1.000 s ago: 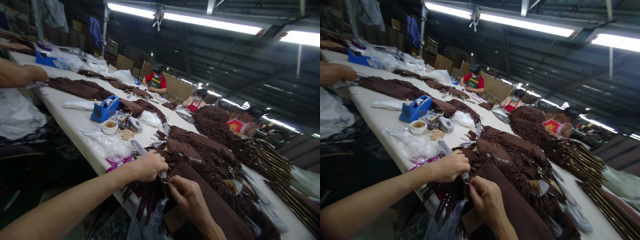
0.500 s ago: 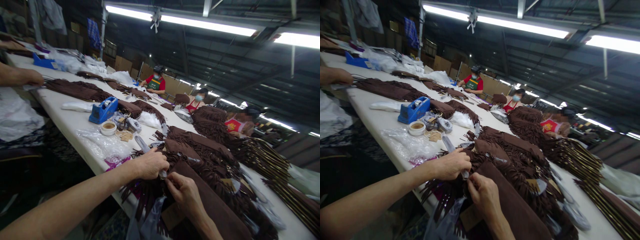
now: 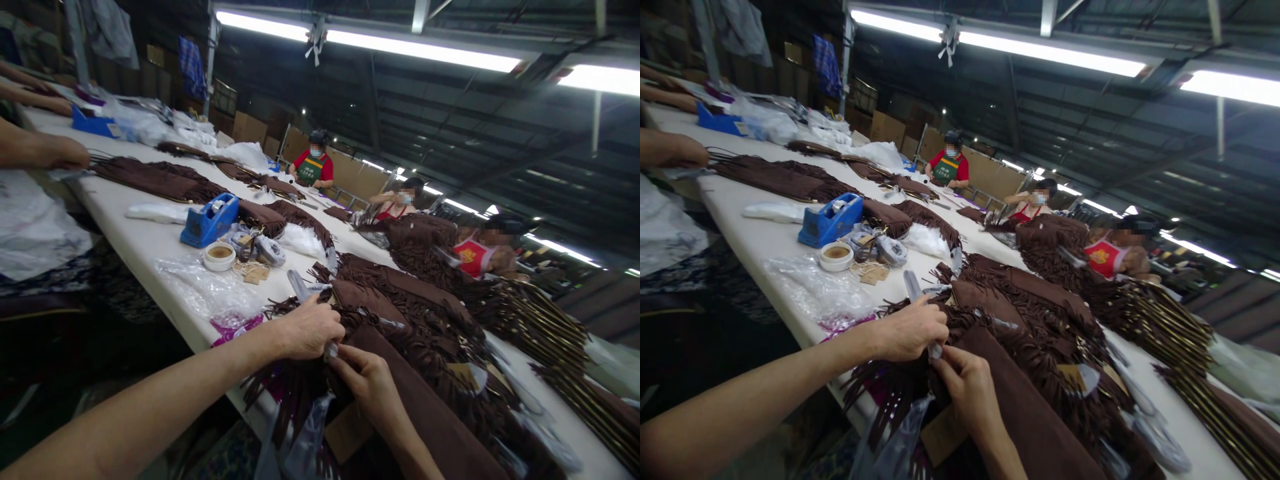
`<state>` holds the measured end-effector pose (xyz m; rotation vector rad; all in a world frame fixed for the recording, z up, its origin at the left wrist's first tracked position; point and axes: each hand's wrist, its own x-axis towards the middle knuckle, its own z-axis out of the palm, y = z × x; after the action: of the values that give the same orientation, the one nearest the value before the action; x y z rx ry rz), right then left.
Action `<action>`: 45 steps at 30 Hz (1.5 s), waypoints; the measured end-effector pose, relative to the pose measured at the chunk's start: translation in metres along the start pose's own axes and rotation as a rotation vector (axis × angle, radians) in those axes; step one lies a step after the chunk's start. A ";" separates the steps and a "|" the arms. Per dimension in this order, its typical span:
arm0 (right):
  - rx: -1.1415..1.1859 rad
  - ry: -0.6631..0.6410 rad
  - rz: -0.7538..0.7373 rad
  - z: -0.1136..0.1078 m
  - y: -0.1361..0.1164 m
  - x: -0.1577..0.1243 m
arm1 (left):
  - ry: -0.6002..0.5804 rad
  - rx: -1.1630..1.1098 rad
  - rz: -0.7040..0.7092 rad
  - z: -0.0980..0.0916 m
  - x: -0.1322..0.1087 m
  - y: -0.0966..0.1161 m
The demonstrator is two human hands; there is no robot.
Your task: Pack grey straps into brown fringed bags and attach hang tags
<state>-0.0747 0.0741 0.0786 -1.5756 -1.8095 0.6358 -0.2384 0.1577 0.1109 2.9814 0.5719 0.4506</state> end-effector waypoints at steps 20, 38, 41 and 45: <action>0.312 0.010 0.074 0.008 0.022 0.003 | 0.406 -0.763 -0.398 0.063 -0.024 0.025; -0.060 0.046 -0.059 0.016 0.020 -0.001 | 0.352 -1.013 -0.504 0.064 -0.025 0.025; -0.117 0.086 -0.035 0.018 0.018 -0.003 | 0.350 -1.030 -0.495 0.065 -0.026 0.024; 0.016 0.042 -0.038 0.013 0.013 -0.004 | 0.299 -1.263 -0.546 0.068 -0.023 0.021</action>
<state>-0.0749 0.0726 0.0598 -1.5291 -1.7950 0.5940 -0.2311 0.1286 0.0425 1.5100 0.7076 0.7968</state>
